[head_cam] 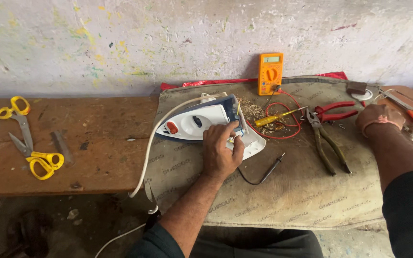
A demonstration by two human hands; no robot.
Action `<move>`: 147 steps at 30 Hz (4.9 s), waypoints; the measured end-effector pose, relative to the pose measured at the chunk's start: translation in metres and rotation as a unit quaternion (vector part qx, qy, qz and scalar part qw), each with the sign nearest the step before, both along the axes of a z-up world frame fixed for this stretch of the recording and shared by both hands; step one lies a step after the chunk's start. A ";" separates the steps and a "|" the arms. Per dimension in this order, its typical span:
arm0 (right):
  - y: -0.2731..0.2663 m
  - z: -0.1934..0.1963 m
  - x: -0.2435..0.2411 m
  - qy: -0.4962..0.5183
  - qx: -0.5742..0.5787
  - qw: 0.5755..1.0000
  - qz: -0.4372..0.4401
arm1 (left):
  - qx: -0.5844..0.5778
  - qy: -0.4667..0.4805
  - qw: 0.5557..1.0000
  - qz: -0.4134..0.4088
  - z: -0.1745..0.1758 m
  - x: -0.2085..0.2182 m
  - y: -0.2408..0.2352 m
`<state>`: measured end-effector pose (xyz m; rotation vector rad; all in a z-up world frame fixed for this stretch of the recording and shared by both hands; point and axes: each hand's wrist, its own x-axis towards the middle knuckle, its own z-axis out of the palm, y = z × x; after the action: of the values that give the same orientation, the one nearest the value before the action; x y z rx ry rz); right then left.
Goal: The person repairs an electric iron by dismantling its casing, testing internal connections using a multimeter, and manipulating wires with pliers and a screwdriver.
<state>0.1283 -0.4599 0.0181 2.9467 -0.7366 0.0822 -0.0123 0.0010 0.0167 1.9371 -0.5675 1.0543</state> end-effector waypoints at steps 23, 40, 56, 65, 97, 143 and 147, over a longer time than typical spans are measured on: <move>0.012 0.003 -0.016 -0.200 -0.068 0.972 0.102 | 0.019 0.014 1.000 0.008 0.003 -0.001 0.000; 0.294 -0.011 -0.120 -0.481 0.469 0.626 0.396 | 0.013 0.000 1.000 0.008 -0.001 0.001 0.000; 0.297 -0.010 -0.116 -0.486 0.299 0.694 0.440 | 0.074 0.025 0.996 0.040 0.018 0.007 -0.004; 0.296 -0.010 -0.116 -0.486 0.309 0.687 0.443 | 0.071 -0.004 0.997 0.028 0.016 0.010 -0.003; 0.301 0.004 -0.131 -0.479 0.318 0.636 0.514 | 0.099 0.062 0.993 0.028 0.016 0.006 -0.001; 0.304 0.008 -0.135 -0.470 0.264 0.652 0.533 | 0.089 0.002 0.970 0.226 0.010 -0.004 -0.023; 0.305 0.010 -0.138 -0.467 0.278 0.653 0.527 | 0.106 -0.018 0.972 0.210 0.011 0.000 -0.016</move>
<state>-0.0100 -0.1546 0.0276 3.1773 1.3381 1.7909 -0.0121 -0.0154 0.0281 2.2931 -0.3010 1.3362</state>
